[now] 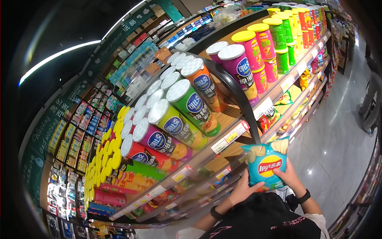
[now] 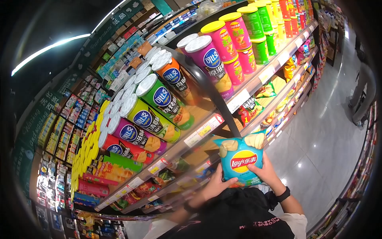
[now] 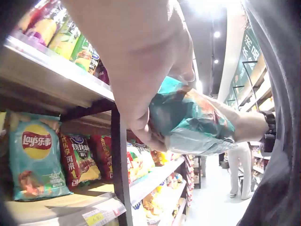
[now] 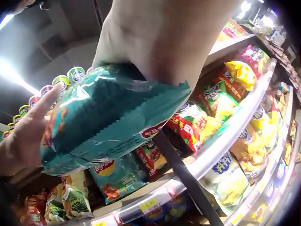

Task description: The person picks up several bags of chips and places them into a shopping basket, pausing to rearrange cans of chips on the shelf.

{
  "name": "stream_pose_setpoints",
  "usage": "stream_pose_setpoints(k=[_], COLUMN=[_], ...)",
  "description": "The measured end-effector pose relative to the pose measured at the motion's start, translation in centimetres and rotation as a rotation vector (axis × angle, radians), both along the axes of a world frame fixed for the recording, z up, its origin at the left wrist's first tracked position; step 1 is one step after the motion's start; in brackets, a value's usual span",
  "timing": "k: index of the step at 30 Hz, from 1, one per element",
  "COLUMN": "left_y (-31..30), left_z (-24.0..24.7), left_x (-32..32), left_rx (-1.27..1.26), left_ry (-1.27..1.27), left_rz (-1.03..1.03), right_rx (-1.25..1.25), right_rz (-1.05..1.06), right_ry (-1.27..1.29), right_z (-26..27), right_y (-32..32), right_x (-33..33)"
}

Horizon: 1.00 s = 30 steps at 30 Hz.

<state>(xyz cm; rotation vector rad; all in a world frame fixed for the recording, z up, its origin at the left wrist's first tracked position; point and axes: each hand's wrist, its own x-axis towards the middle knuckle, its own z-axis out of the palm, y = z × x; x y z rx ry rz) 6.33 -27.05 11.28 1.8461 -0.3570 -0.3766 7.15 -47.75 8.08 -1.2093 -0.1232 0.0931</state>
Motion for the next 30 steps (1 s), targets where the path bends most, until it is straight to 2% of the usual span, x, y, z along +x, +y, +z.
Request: stream_pose_setpoints(k=[3,5,8,10,13,15,18,27,30], left_y=[0.0,0.6,1.0,1.7,2.5,3.2,4.5,9.6,11.8], left_z=[0.1,-2.2,-2.0,-1.2,-0.7,-1.5,-2.4,-1.2,-1.6], left_x=[-0.7,-0.6,-0.8,-0.9,-1.8,-2.6,-4.1,-11.4,-15.0], left_rx=[-0.048,-0.188,-0.265,-0.28,-0.24,-0.303,-0.312,-0.352,-0.36], left_ry=[-0.074,-0.066,0.004,0.112,0.05,0.07,0.062,0.056,0.059], left_rz=[0.151,0.146,0.113,0.02,0.081,0.15,0.223,0.4,0.503], right_rx=[-0.135,-0.255,-0.33,-0.356,-0.392,-0.425,-0.32,-0.598,-0.458], right_rz=[0.035,0.057,0.15,0.214,0.254,0.257,0.28,0.412,0.408], right_ry=[-0.093,-0.187,-0.193,-0.195,-0.225,-0.248,-0.197,-0.266,-0.176], right_z=[1.3,1.1,0.9,1.2,1.5,1.6,1.6,2.8,3.8], right_y=[0.5,0.9,1.1,1.5,2.4,3.3,5.1,10.9,14.3], right_x=[-0.3,-0.2,0.4,0.6,0.3,-0.2,-0.9,-5.5,-8.9])
